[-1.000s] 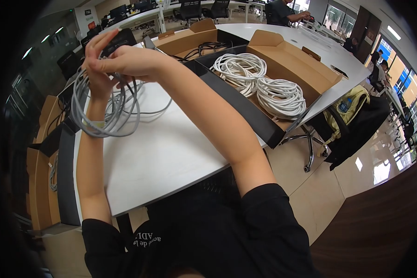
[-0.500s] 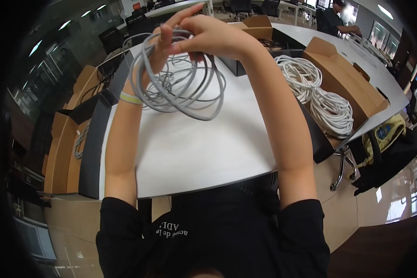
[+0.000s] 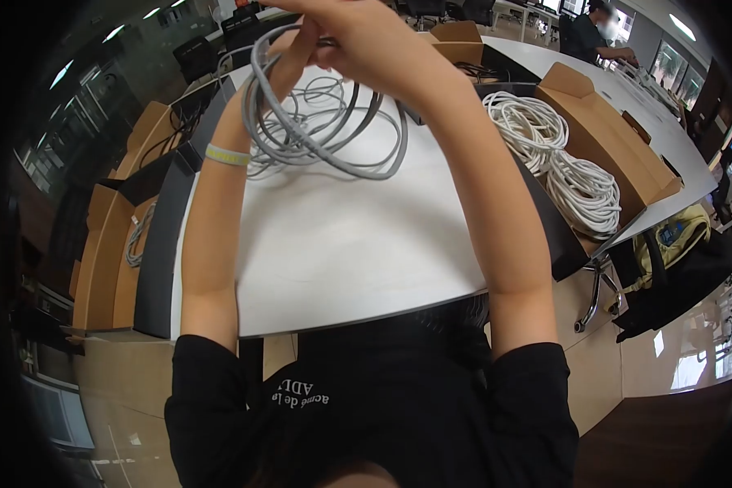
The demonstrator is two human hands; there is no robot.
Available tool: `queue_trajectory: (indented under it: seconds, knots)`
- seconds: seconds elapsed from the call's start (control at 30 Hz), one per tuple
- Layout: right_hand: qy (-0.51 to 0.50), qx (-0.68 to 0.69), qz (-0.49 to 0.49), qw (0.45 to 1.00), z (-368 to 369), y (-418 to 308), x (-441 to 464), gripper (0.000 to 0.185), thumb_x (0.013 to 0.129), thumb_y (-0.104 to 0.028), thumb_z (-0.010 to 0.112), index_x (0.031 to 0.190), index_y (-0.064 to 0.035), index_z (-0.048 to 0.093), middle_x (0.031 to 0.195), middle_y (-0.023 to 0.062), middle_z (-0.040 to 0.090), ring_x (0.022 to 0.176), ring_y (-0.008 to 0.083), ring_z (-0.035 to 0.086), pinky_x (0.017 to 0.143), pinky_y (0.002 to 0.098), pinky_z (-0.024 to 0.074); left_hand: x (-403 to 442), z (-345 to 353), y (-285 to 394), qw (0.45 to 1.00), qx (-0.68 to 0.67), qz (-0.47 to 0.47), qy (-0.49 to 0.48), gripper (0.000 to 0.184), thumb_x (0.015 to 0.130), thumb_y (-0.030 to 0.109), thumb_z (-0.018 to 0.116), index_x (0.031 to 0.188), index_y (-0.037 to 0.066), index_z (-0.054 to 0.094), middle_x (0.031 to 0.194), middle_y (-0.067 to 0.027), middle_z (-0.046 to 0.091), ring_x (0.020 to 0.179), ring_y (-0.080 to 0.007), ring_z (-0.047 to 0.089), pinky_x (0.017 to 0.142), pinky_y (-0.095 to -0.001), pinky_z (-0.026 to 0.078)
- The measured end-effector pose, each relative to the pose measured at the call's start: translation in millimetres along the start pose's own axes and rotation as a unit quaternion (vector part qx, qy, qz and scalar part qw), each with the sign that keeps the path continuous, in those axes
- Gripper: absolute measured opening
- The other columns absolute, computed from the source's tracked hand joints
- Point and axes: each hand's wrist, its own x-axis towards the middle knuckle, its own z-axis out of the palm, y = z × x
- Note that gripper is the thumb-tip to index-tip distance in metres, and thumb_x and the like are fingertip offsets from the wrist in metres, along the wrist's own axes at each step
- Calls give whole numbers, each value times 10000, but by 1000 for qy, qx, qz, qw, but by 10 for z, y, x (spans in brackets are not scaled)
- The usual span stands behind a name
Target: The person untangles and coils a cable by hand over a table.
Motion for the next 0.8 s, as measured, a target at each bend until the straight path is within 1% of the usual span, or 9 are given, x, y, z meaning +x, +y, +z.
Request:
queue_trajectory:
  seconds: [0.03,0.17,0.2,0.37,0.4,0.5,0.57,0.7,0.8]
  knots:
    - [3,-13,1,1000,15,-20,-18,248,809,-23,610,1054,-46,589,694,40,604,561,103,578,483,226,468,-6,-14,22,999,40,-1,-4,751,852,719,248,1002,61,578,771,-67,635,736,-165,581,668,-299,449]
    - [26,-73,-10,997,3,-61,50,254,800,-9,612,1050,-53,608,698,40,615,566,107,587,484,225,473,-23,-112,17,994,38,-81,-64,668,823,685,432,988,67,628,808,-62,641,750,-145,596,696,-294,481]
    - [52,-109,-118,986,4,85,72,261,781,16,616,1025,-72,647,731,38,636,579,103,593,499,222,481,-44,-132,59,994,38,-82,-64,668,823,685,432,988,67,628,808,-62,641,750,-145,596,696,-294,481]
    - [72,-103,-98,987,4,193,46,265,795,-22,631,1051,-86,648,724,38,638,569,100,584,499,209,473,-126,-359,31,980,40,-146,-131,619,800,607,562,1138,89,588,952,-70,637,842,-163,623,718,-299,518]
    - [72,-97,-94,988,-12,204,48,265,795,-24,632,1052,-87,648,726,39,638,569,100,584,499,208,473,-127,-425,28,973,8,-187,-132,551,849,523,553,1182,85,567,996,-69,636,870,-163,628,764,-281,507]
    - [70,-82,-80,991,-9,231,55,267,796,-31,634,1056,-90,649,730,41,641,569,102,584,500,206,471,-138,-567,16,988,-96,-105,-65,395,956,350,436,1213,72,549,1011,-68,634,901,-159,637,816,-258,494]
    - [70,-74,-71,992,-51,280,66,268,797,-36,636,1059,-92,649,733,42,642,569,103,584,501,205,470,-88,-660,7,996,-74,-45,-13,450,952,371,432,1226,27,528,1121,-94,608,1008,-172,594,878,-285,464]
    - [70,-62,-55,994,-75,336,71,270,799,-45,639,1063,-95,649,739,45,646,569,105,583,503,202,468,-122,-703,166,996,35,-42,-71,412,948,368,452,1206,63,552,1066,-52,619,933,-130,604,855,-263,471]
    - [65,-49,-41,996,-62,339,61,271,800,-52,642,1067,-98,650,743,47,648,570,107,583,504,200,467,-118,-592,275,995,-1,-80,-66,392,941,371,458,1165,68,565,1004,-33,623,884,-108,614,781,-240,499]
